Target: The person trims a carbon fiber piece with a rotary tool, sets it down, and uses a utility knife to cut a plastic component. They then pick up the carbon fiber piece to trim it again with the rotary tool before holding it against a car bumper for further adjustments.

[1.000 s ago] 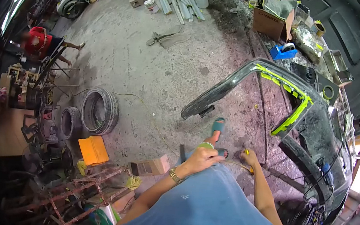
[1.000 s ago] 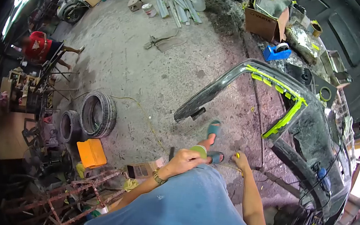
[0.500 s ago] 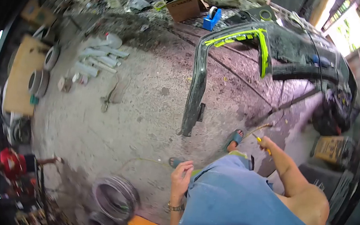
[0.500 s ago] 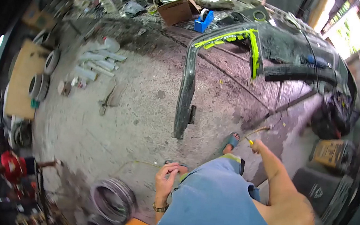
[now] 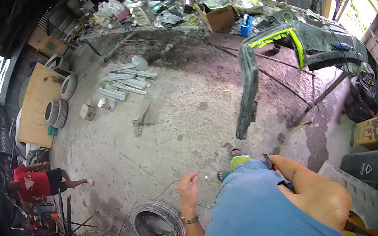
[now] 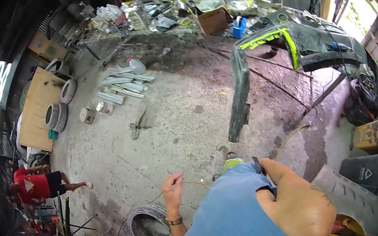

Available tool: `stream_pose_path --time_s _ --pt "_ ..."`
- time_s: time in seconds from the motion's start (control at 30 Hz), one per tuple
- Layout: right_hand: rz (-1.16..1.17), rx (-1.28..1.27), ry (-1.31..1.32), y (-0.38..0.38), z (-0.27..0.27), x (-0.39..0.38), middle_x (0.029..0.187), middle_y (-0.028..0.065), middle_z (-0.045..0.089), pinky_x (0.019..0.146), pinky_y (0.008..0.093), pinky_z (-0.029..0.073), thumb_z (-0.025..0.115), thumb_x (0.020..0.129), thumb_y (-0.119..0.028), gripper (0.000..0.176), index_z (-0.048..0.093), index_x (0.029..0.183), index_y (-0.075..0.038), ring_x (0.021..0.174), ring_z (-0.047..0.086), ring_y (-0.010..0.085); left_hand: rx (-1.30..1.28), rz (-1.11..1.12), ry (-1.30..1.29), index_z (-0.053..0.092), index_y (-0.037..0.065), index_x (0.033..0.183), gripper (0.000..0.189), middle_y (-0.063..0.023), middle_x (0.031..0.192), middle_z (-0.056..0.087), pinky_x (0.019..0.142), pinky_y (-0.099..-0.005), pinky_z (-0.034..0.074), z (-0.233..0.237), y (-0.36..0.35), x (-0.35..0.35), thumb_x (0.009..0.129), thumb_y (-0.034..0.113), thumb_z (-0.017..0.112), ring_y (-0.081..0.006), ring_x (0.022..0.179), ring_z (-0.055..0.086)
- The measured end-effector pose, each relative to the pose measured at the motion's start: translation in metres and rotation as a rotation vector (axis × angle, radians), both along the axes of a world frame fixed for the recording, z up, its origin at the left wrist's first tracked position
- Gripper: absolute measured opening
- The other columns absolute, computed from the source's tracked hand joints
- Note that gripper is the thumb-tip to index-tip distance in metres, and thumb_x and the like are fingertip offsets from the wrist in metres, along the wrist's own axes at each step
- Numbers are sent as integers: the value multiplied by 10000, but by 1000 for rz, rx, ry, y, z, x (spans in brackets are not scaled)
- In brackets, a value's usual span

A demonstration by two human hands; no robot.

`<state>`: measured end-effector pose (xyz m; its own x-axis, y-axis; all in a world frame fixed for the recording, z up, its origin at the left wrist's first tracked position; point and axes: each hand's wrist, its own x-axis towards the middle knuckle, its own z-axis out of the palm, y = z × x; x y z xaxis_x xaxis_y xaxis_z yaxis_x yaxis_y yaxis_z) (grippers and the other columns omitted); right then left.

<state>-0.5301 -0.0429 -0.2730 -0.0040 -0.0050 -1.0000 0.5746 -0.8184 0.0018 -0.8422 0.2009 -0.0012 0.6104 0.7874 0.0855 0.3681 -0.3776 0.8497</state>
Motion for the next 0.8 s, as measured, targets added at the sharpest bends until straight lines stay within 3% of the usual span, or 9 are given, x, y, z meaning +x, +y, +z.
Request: stream_pose_path --time_s 0.23,0.3,0.33,0.4,0.43,0.5,0.6,0.73,0.8 --pt "329 -72 110 157 27 28 686 126 671 547 380 522 561 775 -88 166 663 661 -26 588 657 212 -113 -95 -94 659 -18 965 114 -135 985 692 796 -346 513 0 36 15 860 16 630 -225 889 653" --pt "356 233 -93 203 63 37 677 132 671 535 386 515 577 747 -65 142 679 655 -27 608 666 220 -137 -58 -79 639 -19 821 59 -133 1005 699 691 -289 520 0 63 21 860 25 643 -147 756 642" --pt "519 376 -69 229 71 44 681 143 678 531 406 516 581 720 -41 124 696 697 -3 619 676 236 -134 -58 -71 639 -19 821 59 -133 1005 699 691 -289 520 1 79 26 860 25 643 -147 756 642" --pt "273 484 -154 278 91 51 801 166 706 614 443 530 678 755 -143 150 706 764 5 710 692 279 -511 150 -107 635 -22 794 123 -117 1009 705 528 -230 499 4 114 38 895 47 621 -80 582 590" --pt "266 487 -147 296 94 51 801 166 706 614 443 530 678 755 -143 150 706 764 5 710 692 279 -508 147 -98 635 -22 794 123 -117 1009 705 528 -230 499 3 131 46 895 47 621 -80 582 590" --pt "-101 1028 -336 336 102 52 846 187 700 657 439 529 709 724 -172 252 696 904 4 769 690 305 -375 73 -91 672 -25 876 132 -99 1010 706 427 -194 452 0 177 66 927 63 588 -37 473 516" --pt "-212 973 -285 389 32 69 895 200 690 705 445 521 717 705 -229 387 653 1027 -25 821 679 323 -198 -86 -54 666 -19 920 102 -112 994 708 473 -207 476 -18 252 102 922 50 591 -51 518 548" --pt "-379 967 -269 426 49 93 922 195 686 720 441 519 717 704 -233 427 622 1075 -44 850 673 325 -300 -139 -114 658 -18 877 65 -118 986 705 532 -217 498 -4 322 186 898 25 614 -68 589 593" --pt "-304 987 -201 432 54 103 1012 197 668 800 455 502 692 743 -232 431 593 1123 -55 953 641 356 -58 -249 -87 661 -28 876 69 -112 989 700 613 -232 514 0 349 222 891 24 618 -93 689 633"
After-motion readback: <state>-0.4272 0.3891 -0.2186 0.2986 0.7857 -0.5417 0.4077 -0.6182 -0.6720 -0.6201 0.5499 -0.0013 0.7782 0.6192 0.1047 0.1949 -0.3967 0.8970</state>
